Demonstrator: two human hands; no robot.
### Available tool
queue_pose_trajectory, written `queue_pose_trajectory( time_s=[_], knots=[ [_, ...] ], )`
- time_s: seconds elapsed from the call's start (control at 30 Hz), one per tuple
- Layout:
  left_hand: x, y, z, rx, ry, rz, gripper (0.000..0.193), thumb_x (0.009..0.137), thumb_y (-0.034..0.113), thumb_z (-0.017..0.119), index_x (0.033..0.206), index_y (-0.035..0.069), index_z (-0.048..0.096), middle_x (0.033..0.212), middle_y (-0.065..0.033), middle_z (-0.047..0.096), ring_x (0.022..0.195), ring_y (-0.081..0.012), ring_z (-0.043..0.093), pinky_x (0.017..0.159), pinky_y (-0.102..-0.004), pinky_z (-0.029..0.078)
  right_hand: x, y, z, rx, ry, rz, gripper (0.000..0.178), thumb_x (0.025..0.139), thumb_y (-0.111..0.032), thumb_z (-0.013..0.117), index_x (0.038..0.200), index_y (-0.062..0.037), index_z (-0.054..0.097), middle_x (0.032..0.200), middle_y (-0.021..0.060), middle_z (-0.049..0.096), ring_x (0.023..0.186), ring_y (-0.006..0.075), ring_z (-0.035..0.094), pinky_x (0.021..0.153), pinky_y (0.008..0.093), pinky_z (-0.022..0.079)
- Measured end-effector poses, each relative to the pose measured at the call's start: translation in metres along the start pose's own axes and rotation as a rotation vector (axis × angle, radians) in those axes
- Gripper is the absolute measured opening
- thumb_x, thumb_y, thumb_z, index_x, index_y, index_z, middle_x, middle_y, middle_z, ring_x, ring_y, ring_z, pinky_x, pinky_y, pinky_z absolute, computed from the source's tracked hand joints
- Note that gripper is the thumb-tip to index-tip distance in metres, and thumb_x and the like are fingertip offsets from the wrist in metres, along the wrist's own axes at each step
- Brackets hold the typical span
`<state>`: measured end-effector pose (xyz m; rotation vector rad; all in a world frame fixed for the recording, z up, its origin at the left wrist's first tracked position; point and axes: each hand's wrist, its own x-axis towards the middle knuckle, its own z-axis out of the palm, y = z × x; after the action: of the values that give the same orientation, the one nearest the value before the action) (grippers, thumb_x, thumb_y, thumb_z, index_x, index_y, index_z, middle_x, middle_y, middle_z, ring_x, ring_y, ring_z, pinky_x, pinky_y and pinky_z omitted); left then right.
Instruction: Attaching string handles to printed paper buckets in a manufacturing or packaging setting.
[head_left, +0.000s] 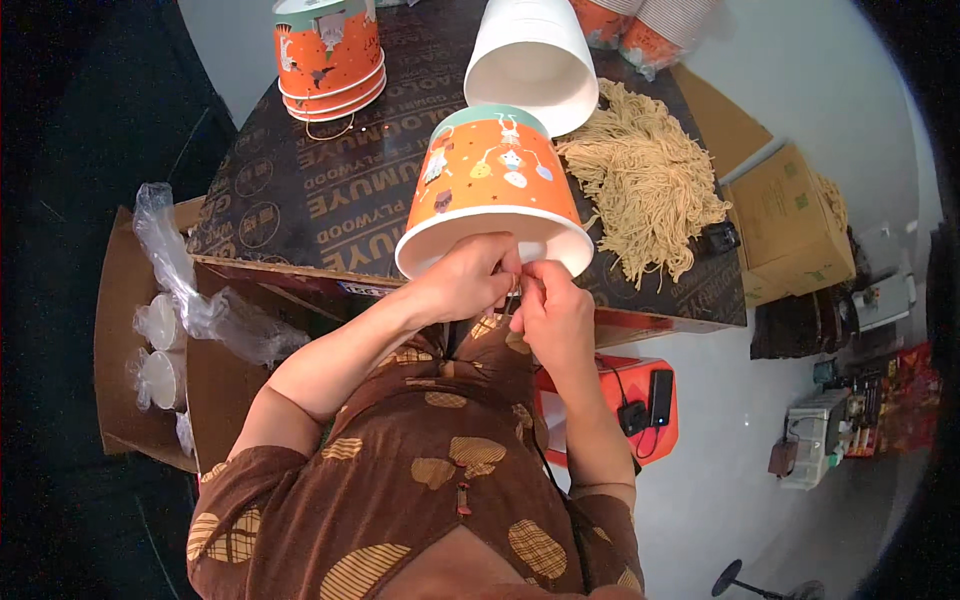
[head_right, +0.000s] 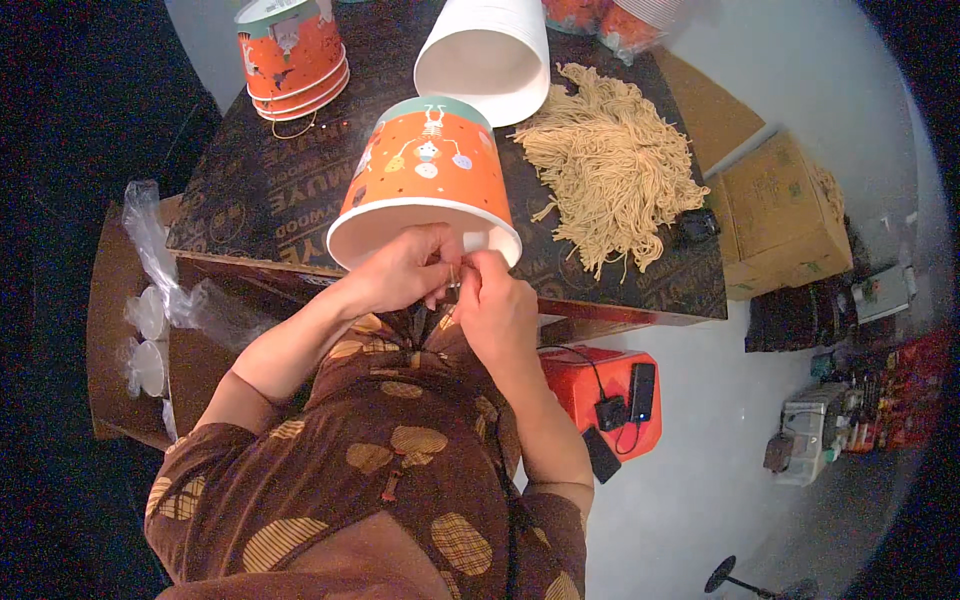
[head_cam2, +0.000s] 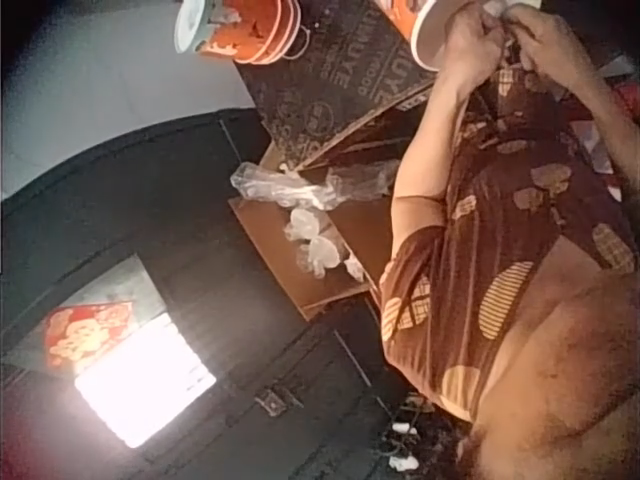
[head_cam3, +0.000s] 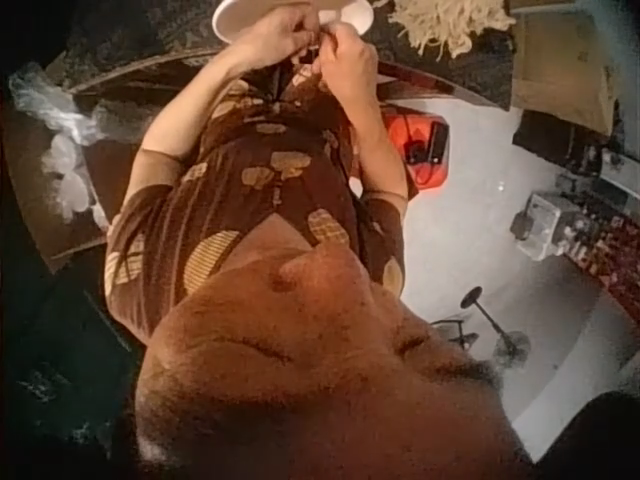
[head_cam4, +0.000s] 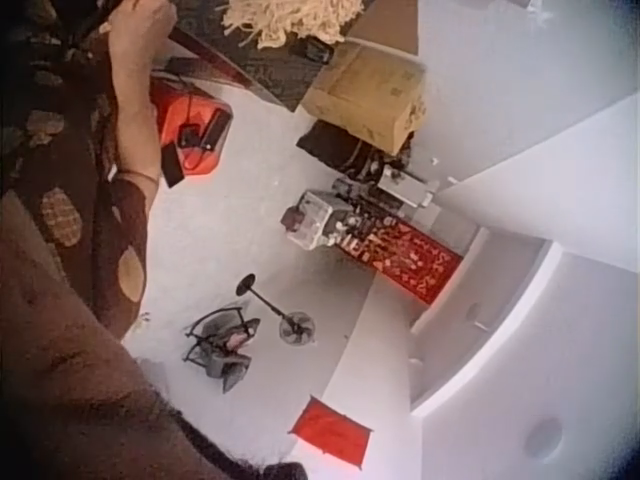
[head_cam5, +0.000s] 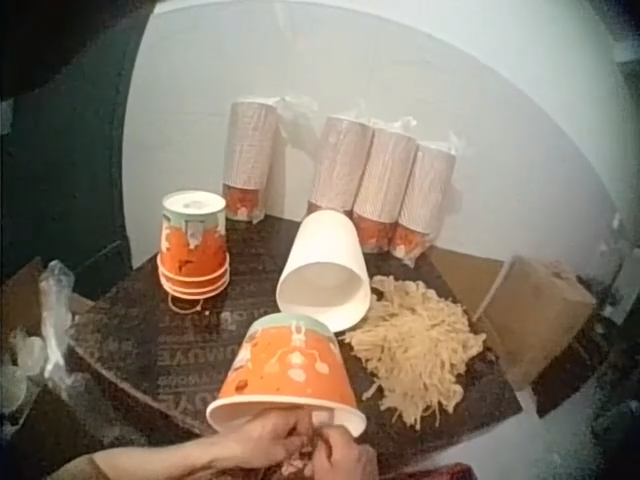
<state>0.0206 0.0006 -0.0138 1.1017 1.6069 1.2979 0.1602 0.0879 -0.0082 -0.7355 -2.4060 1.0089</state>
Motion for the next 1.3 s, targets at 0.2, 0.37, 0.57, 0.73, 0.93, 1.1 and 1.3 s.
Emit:
queue_pose_trajectory(
  time_s=[0.2, 0.37, 0.57, 0.73, 0.93, 1.1, 1.3],
  knots=[
    [-0.003, 0.015, -0.003, 0.224, 0.006, 0.054, 0.002, 0.084, 0.001, 0.055, 0.084, -0.001, 0.054, 0.073, -0.0108, 0.058, 0.07, -0.0202, 0.059, 0.06, -0.0356, 0.047, -0.002, 0.021, 0.015, -0.028, 0.119, -0.126, 0.005, 0.093, -0.001, 0.052, 0.092, 0.0022, 0.055, 0.058, 0.0124, 0.061, 0.047, 0.0182, 0.062, 0.046, 0.0318, 0.047],
    [-0.005, 0.02, -0.004, 0.145, -0.003, -0.071, 0.003, 0.085, 0.001, 0.055, 0.084, -0.001, 0.054, 0.073, -0.0103, 0.057, 0.067, -0.0192, 0.058, 0.058, -0.0349, 0.047, -0.006, 0.008, 0.008, 0.171, 0.022, -0.061, 0.003, 0.092, 0.001, 0.05, 0.093, 0.0019, 0.053, 0.058, 0.0119, 0.059, 0.049, 0.0191, 0.063, 0.047, 0.0322, 0.048],
    [-0.003, 0.011, -0.005, 0.005, -0.004, -0.084, 0.006, 0.087, -0.001, 0.052, 0.081, -0.001, 0.053, 0.067, -0.0065, 0.056, 0.056, -0.0134, 0.055, 0.046, -0.0283, 0.045, -0.01, 0.019, 0.009, 0.149, 0.019, -0.243, 0.004, 0.091, 0.003, 0.052, 0.093, 0.001, 0.053, 0.058, 0.0111, 0.059, 0.052, 0.0195, 0.064, 0.049, 0.0321, 0.049],
    [-0.002, 0.01, -0.007, -0.036, -0.035, -0.06, 0.007, 0.086, -0.003, 0.053, 0.079, -0.001, 0.052, 0.063, -0.0055, 0.055, 0.05, -0.0131, 0.054, 0.044, -0.0277, 0.046, -0.01, 0.024, 0.008, 0.17, 0.001, -0.288, 0.003, 0.09, 0.003, 0.054, 0.093, 0.0009, 0.055, 0.06, 0.0109, 0.06, 0.054, 0.02, 0.065, 0.051, 0.0318, 0.05],
    [-0.003, 0.014, -0.009, -0.066, -0.076, -0.085, 0.009, 0.084, -0.007, 0.057, 0.08, 0.0, 0.053, 0.069, -0.0043, 0.055, 0.057, -0.0112, 0.055, 0.049, -0.0242, 0.045, -0.013, 0.021, 0.008, 0.241, 0.031, -0.312, 0.003, 0.089, -0.003, 0.061, 0.092, -0.0028, 0.06, 0.065, 0.0145, 0.061, 0.058, 0.0297, 0.066, 0.052, 0.0383, 0.049],
    [-0.004, 0.006, -0.009, -0.089, -0.032, -0.02, 0.007, 0.084, -0.005, 0.055, 0.078, -0.002, 0.053, 0.063, -0.005, 0.054, 0.053, -0.0121, 0.054, 0.046, -0.0266, 0.046, -0.011, 0.014, 0.014, 0.032, 0.35, -0.382, 0.011, 0.086, 0.0, 0.063, 0.097, -0.0019, 0.061, 0.08, 0.0166, 0.062, 0.066, 0.0337, 0.064, 0.058, 0.0399, 0.05],
    [-0.006, 0.006, -0.007, -0.092, -0.019, 0.019, 0.006, 0.083, -0.005, 0.055, 0.079, -0.001, 0.054, 0.066, -0.0044, 0.055, 0.055, -0.0122, 0.055, 0.048, -0.027, 0.046, -0.01, 0.015, 0.023, -0.027, 0.401, -0.404, 0.021, 0.084, 0.003, 0.062, 0.104, -0.003, 0.058, 0.086, 0.018, 0.059, 0.074, 0.0386, 0.062, 0.061, 0.0451, 0.05]
  ],
)
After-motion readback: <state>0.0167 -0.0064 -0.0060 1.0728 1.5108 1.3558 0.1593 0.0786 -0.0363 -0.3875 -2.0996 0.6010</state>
